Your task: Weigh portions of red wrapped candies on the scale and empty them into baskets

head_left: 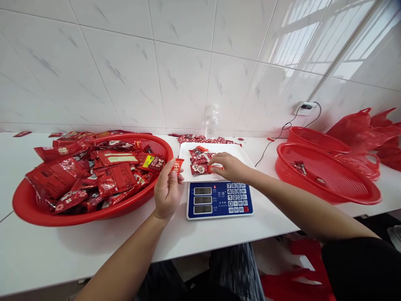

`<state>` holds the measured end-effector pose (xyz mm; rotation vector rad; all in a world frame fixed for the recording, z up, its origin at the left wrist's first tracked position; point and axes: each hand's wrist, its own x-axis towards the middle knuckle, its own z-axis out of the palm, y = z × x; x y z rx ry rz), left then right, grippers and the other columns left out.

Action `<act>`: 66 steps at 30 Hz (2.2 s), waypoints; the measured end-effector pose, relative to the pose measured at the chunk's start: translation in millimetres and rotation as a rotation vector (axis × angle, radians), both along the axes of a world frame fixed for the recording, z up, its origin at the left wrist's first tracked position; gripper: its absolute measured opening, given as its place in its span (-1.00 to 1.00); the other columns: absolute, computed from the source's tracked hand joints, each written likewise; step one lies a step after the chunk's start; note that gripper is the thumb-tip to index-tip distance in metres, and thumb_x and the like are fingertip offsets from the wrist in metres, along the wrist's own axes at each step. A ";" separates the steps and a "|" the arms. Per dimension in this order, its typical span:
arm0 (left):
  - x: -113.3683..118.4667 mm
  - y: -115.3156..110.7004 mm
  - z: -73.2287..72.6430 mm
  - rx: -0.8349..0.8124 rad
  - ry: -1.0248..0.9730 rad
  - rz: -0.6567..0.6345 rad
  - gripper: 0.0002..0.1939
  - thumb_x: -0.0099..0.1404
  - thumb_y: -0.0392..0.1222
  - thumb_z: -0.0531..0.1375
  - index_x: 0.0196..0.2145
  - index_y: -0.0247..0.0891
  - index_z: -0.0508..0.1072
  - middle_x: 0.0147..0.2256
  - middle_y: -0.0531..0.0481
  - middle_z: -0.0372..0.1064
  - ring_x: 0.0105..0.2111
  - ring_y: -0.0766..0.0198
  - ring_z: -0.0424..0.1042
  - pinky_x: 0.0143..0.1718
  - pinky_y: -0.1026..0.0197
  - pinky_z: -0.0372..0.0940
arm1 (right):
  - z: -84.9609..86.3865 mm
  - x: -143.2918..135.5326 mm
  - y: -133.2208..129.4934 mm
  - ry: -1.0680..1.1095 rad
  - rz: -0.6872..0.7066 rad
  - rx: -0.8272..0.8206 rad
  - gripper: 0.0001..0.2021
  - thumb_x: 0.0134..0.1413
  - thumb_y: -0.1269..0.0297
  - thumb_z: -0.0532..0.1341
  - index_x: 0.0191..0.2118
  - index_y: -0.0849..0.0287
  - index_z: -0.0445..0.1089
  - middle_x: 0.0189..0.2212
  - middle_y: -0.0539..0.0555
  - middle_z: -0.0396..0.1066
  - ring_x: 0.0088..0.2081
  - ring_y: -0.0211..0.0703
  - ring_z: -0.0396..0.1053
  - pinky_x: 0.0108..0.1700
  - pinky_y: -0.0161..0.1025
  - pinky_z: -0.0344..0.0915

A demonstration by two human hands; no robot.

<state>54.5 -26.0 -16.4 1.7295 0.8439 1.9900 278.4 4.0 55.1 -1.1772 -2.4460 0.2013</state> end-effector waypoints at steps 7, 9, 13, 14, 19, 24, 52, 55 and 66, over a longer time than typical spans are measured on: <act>-1.5 -4.7 4.1 -0.074 0.061 0.032 -0.68 0.40 -0.14 0.03 0.04 -0.14 0.39 -0.19 -0.09 0.41 -0.38 0.32 0.38 -0.39 0.25 0.36 | -5.3 -18.6 -3.4 -0.021 0.152 -0.011 -0.79 0.17 0.32 0.15 -0.10 0.06 0.46 -0.06 0.09 0.40 0.00 -0.11 0.30 0.06 -0.06 0.22; -1.2 -5.7 5.5 -0.082 0.057 0.028 -0.69 0.39 -0.15 0.03 0.04 -0.15 0.40 -0.20 -0.08 0.42 -0.39 0.33 0.37 -0.39 0.26 0.36 | -5.3 -17.5 -1.8 -0.031 0.165 -0.025 -0.80 0.18 0.32 0.14 -0.13 0.06 0.47 -0.07 0.09 0.40 -0.02 -0.12 0.30 0.05 -0.06 0.22; -1.3 -6.6 7.1 -0.114 0.047 0.030 -0.70 0.38 -0.15 0.05 0.03 -0.14 0.38 -0.22 -0.05 0.42 -0.41 0.36 0.36 -0.39 0.28 0.36 | -2.5 -6.0 4.5 -0.023 0.006 -0.033 -0.85 0.16 0.33 0.14 -0.19 0.11 0.45 -0.12 0.11 0.41 -0.06 -0.11 0.32 0.00 -0.09 0.24; -1.4 -6.7 7.1 -0.123 0.047 0.030 -0.70 0.38 -0.14 0.06 0.04 -0.15 0.38 -0.21 -0.06 0.43 -0.41 0.36 0.37 -0.38 0.28 0.36 | -2.2 -2.4 6.1 -0.029 -0.041 -0.042 -0.86 0.16 0.32 0.15 -0.20 0.11 0.44 -0.13 0.11 0.41 -0.08 -0.11 0.33 -0.02 -0.11 0.25; -1.8 -7.6 6.7 -0.159 0.070 0.026 -0.69 0.36 -0.12 0.08 0.03 -0.16 0.37 -0.17 -0.08 0.43 -0.32 0.30 0.43 -0.32 0.25 0.39 | -5.0 8.5 10.2 -0.148 -0.157 -0.087 -0.87 0.12 0.29 0.17 -0.21 0.13 0.43 -0.21 0.11 0.41 -0.20 -0.10 0.37 -0.16 -0.15 0.28; -1.4 -8.1 7.8 -0.181 0.092 0.036 -0.70 0.35 -0.09 0.08 0.01 -0.19 0.37 -0.18 -0.09 0.43 -0.30 0.27 0.45 -0.34 0.24 0.40 | -2.1 -2.3 12.1 -0.093 -0.165 -0.012 -0.76 0.17 0.26 0.13 -0.06 0.13 0.38 -0.03 0.18 0.34 0.03 0.01 0.26 0.04 -0.01 0.20; 0.2 -5.7 7.0 -0.176 0.133 0.022 -0.67 0.33 -0.12 0.12 0.03 -0.19 0.35 -0.13 -0.11 0.40 -0.31 0.26 0.45 -0.35 0.22 0.43 | -16.2 28.1 37.1 0.094 -0.219 -0.040 -0.56 0.15 0.11 0.15 0.15 0.04 0.28 0.24 0.16 0.12 0.25 -0.01 0.07 0.24 0.04 0.05; 1.9 -3.1 6.7 -0.190 0.101 -0.005 -0.62 0.32 -0.10 0.14 0.08 -0.19 0.31 -0.15 -0.11 0.41 -0.29 0.25 0.45 -0.35 0.22 0.44 | -19.1 42.6 32.3 0.151 -0.274 -0.025 -0.57 0.15 0.18 0.16 0.13 0.10 0.30 0.19 0.16 0.20 0.22 -0.07 0.12 0.24 -0.04 0.06; 3.9 -0.6 7.6 -0.157 0.053 0.006 -0.45 0.31 -0.08 0.16 0.21 -0.17 0.16 -0.02 -0.16 0.38 -0.14 0.18 0.45 -0.08 0.11 0.40 | -17.0 55.4 16.1 0.194 -0.288 -0.021 -0.63 0.16 0.24 0.14 0.09 0.12 0.32 0.11 0.11 0.31 0.15 -0.14 0.23 0.19 -0.12 0.15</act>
